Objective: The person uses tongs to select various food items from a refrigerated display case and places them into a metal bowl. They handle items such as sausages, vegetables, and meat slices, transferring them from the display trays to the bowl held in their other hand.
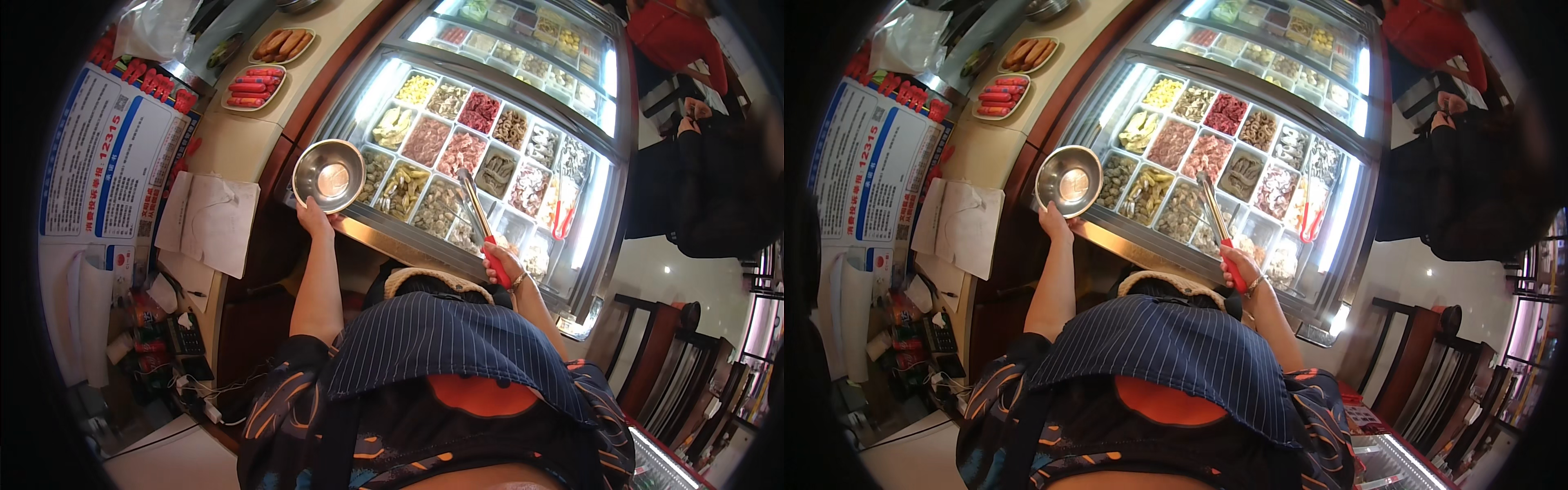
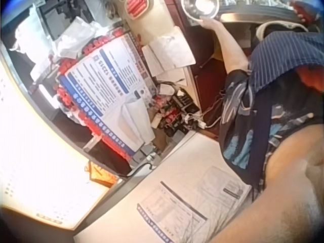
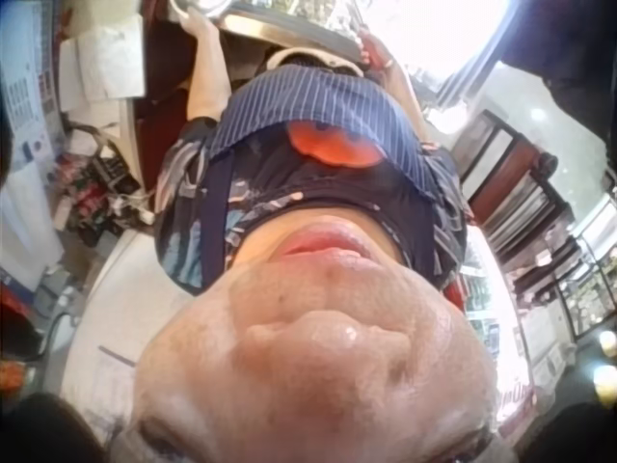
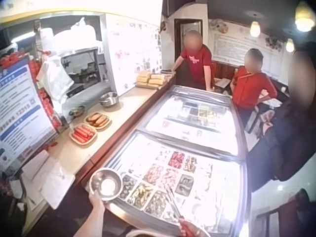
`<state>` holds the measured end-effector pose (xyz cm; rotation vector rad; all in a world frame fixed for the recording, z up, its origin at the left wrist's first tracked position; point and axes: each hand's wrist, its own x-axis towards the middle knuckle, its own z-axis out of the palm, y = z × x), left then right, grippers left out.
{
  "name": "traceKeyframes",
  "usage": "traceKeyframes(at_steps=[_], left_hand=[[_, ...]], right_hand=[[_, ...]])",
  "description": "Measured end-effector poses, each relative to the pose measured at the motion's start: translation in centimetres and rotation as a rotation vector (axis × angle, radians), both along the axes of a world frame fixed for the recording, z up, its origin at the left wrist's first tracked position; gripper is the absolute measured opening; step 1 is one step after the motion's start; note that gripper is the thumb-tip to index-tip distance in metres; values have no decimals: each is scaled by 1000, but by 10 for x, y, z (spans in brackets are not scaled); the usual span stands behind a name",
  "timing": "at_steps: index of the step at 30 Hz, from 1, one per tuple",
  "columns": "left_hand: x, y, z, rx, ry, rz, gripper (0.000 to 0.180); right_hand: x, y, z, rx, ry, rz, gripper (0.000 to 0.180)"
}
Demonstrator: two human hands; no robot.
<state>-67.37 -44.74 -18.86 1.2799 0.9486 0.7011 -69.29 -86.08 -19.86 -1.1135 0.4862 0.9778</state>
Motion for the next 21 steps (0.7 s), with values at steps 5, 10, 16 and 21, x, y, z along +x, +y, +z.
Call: traceKeyframes(at_steps=[5,10,16,21], left_hand=[[0,-3,5,-31,-12,-39,22],[-1,-5,12,-27,-2,-37,24],[-1,-2,5,7,8,-23,24],[0,-3,7,-7,25,-41,26]], right_hand=[[0,-2,-2,20,6,-1,35],[1,-1,0,7,3,8,35],[1,0,2,-12,-5,12,35],[1,-1,1,-12,-8,12,36]])
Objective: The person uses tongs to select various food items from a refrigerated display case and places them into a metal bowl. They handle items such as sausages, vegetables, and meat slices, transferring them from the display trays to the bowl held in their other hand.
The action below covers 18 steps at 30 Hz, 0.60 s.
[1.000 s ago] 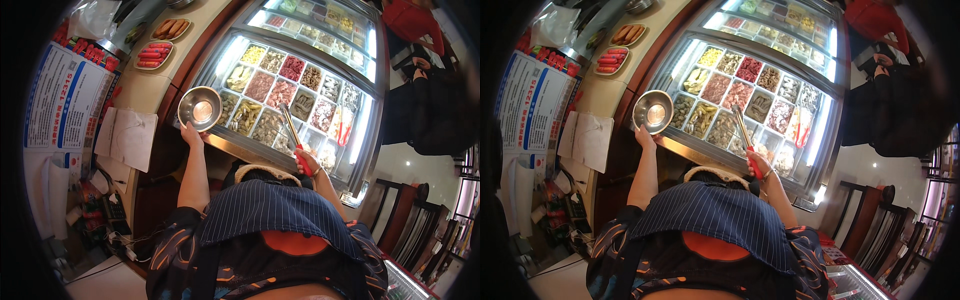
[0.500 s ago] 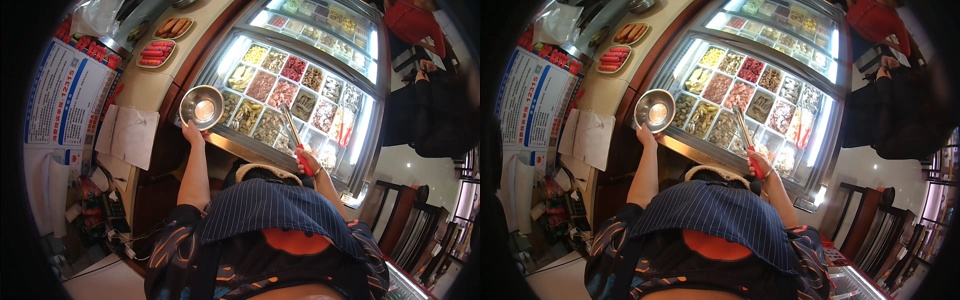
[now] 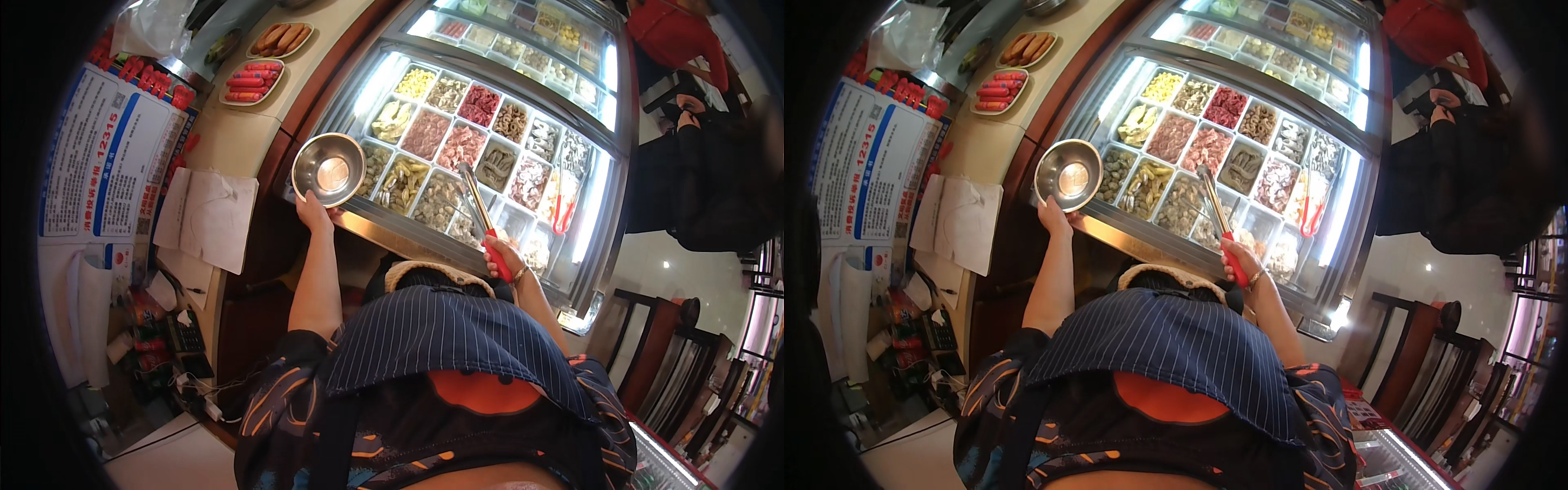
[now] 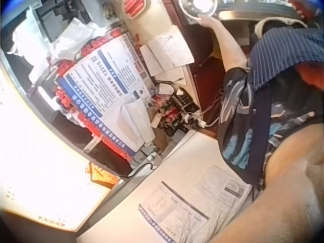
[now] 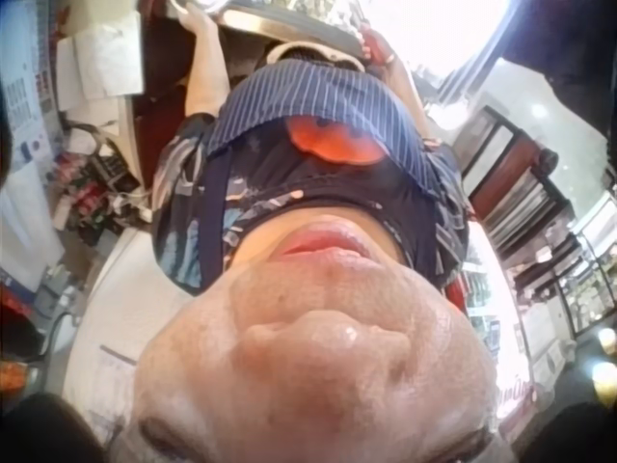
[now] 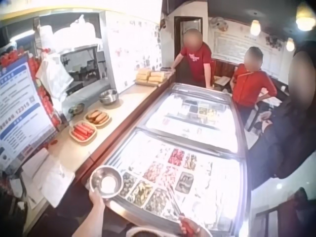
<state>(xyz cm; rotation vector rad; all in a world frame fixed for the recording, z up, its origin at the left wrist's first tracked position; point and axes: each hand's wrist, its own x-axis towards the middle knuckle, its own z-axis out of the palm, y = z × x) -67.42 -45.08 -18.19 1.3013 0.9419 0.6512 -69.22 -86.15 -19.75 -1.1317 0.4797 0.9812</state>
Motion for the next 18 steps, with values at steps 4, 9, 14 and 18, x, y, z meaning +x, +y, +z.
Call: traceKeyframes(at_steps=[4,9,14,18], left_hand=[[0,-1,3,-12,23,4,25],[-1,5,-5,6,19,7,24],[0,2,-5,9,-25,-2,21],[0,2,-4,24,-11,20,23]], right_hand=[[0,0,0,14,29,-7,38],[0,1,1,20,36,-17,38],[0,0,-1,30,31,-24,37],[1,-1,-3,48,41,-23,37]])
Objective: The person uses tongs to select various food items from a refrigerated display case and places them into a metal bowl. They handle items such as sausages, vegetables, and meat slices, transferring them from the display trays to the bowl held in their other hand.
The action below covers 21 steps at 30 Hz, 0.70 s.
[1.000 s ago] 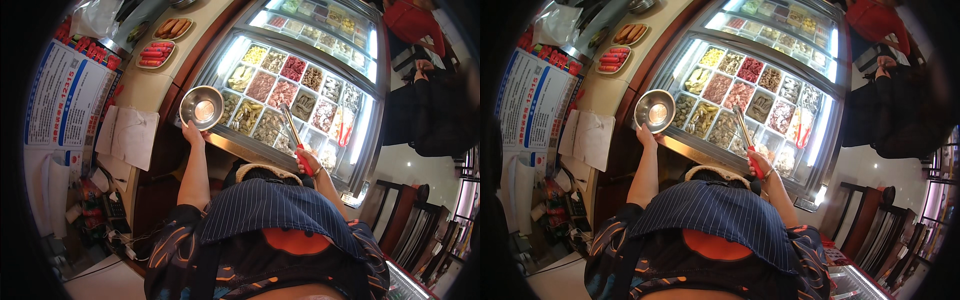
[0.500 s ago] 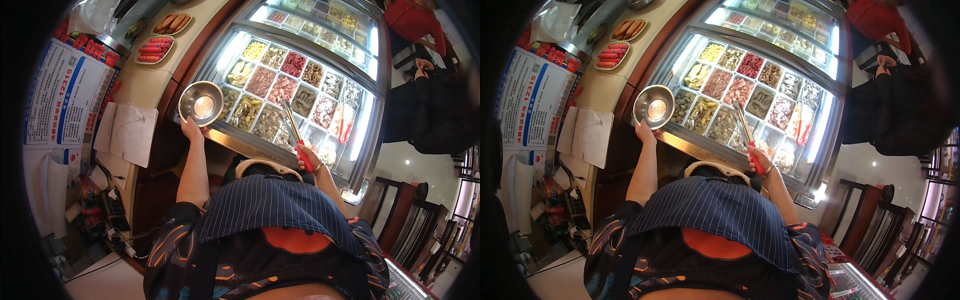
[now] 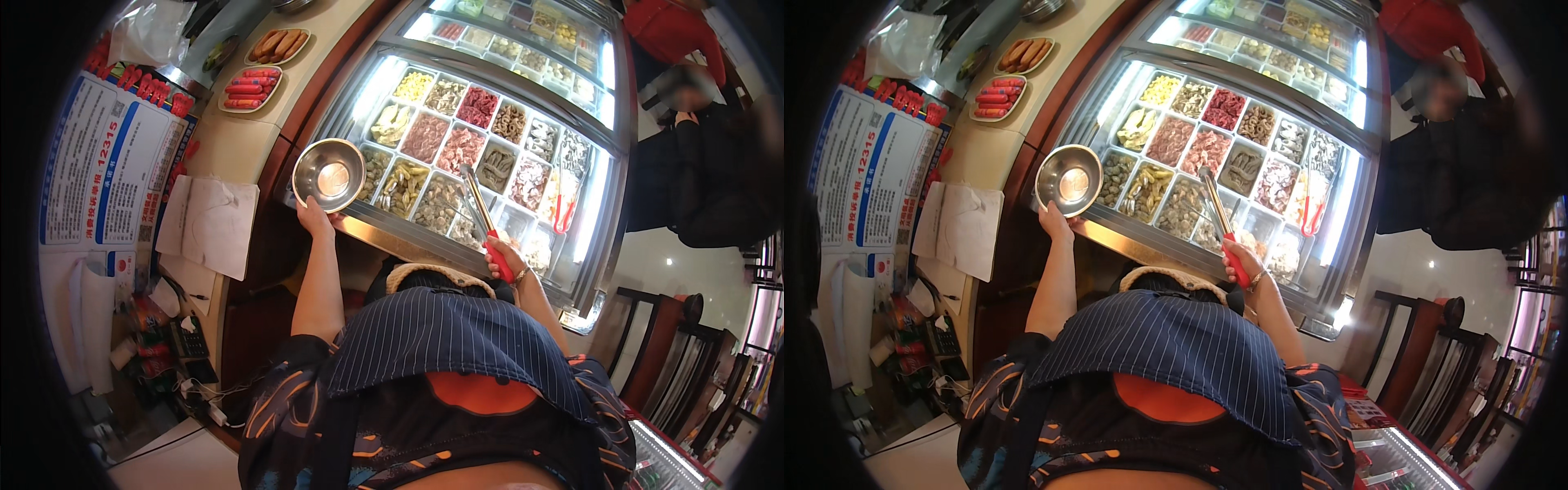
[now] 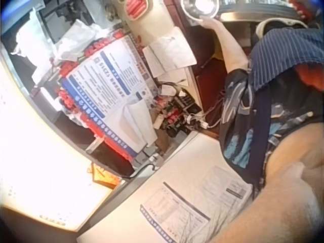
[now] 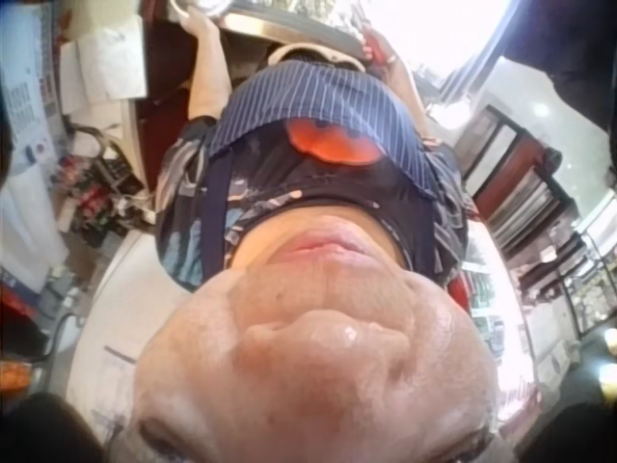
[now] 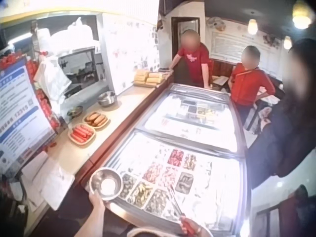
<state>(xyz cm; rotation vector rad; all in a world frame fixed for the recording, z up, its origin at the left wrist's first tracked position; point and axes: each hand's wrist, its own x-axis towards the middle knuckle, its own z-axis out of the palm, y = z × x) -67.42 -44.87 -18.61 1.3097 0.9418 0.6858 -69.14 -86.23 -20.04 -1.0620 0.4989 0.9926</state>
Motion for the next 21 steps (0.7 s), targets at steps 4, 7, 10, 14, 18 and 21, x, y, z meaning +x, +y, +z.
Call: traceKeyframes(at_steps=[4,7,10,14,18,21], left_hand=[[1,0,0,7,25,13,24],[1,0,1,-20,40,-2,27],[2,2,-1,-34,47,7,28],[1,5,-3,-24,65,6,28],[1,-1,4,-31,13,-18,27],[-1,-9,14,-43,7,-12,24]], right_hand=[[0,0,-1,19,28,-9,37],[0,-1,0,17,27,-8,37],[1,1,3,4,25,-1,38],[0,1,5,-2,14,-1,37],[-1,1,7,-11,6,-11,37],[0,1,7,-14,18,-16,36]])
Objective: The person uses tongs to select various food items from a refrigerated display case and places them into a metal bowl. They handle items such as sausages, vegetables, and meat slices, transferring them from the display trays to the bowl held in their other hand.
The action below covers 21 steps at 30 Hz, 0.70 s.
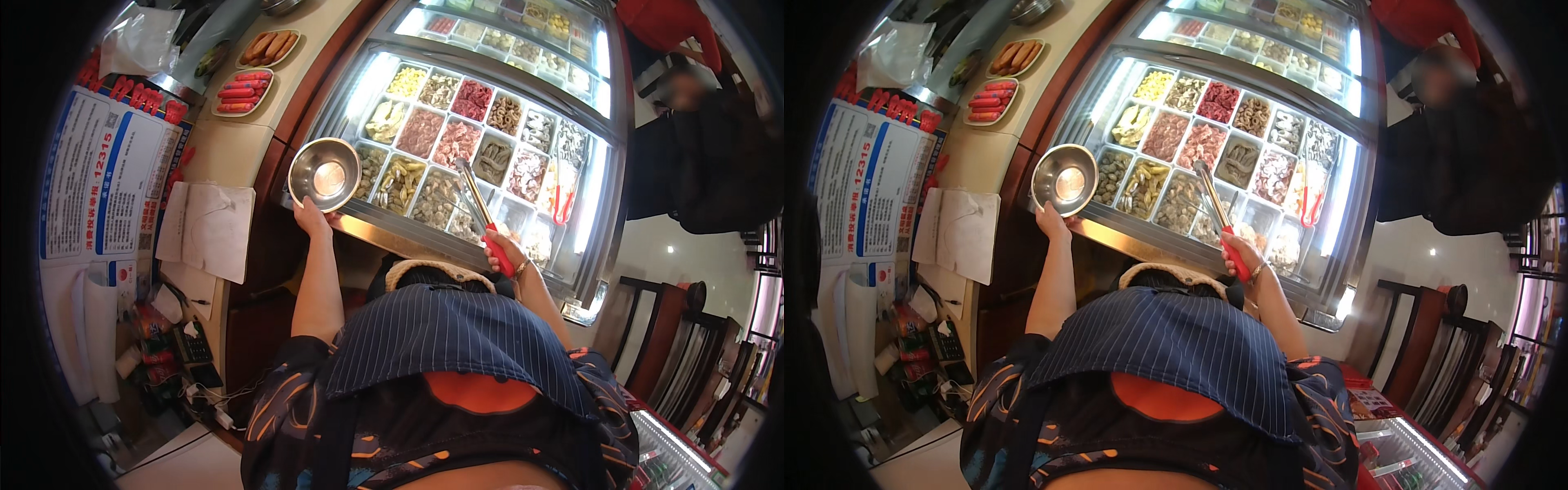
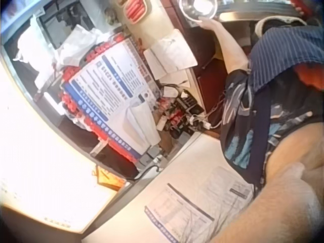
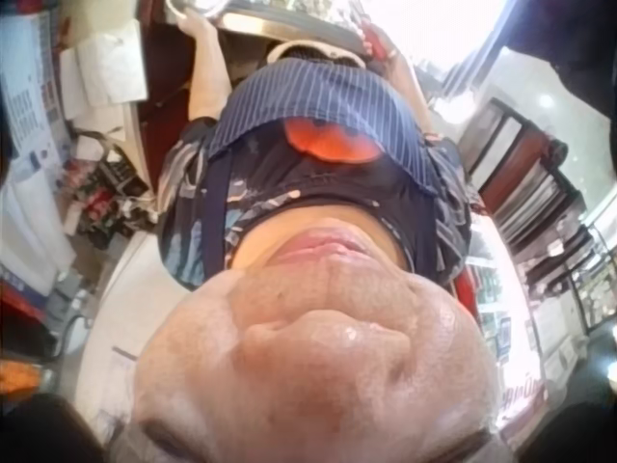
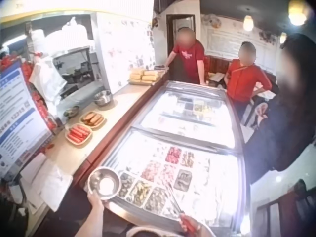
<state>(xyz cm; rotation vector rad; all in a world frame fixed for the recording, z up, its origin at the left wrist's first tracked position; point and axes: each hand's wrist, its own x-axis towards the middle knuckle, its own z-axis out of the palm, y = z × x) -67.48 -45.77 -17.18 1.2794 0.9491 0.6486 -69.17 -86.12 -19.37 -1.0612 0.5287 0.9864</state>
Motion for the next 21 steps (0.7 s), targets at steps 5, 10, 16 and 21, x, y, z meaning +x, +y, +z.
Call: traceKeyframes(at_steps=[5,10,16,21], left_hand=[[-1,0,2,-5,-14,-21,23],[-1,0,2,10,13,-22,25],[1,1,-1,26,26,16,25],[1,9,-11,-23,-11,16,25]], right_hand=[[-1,1,0,-2,10,-2,36],[0,1,1,7,9,-1,36],[0,0,1,11,22,-15,36],[0,-2,-3,24,16,-8,37]])
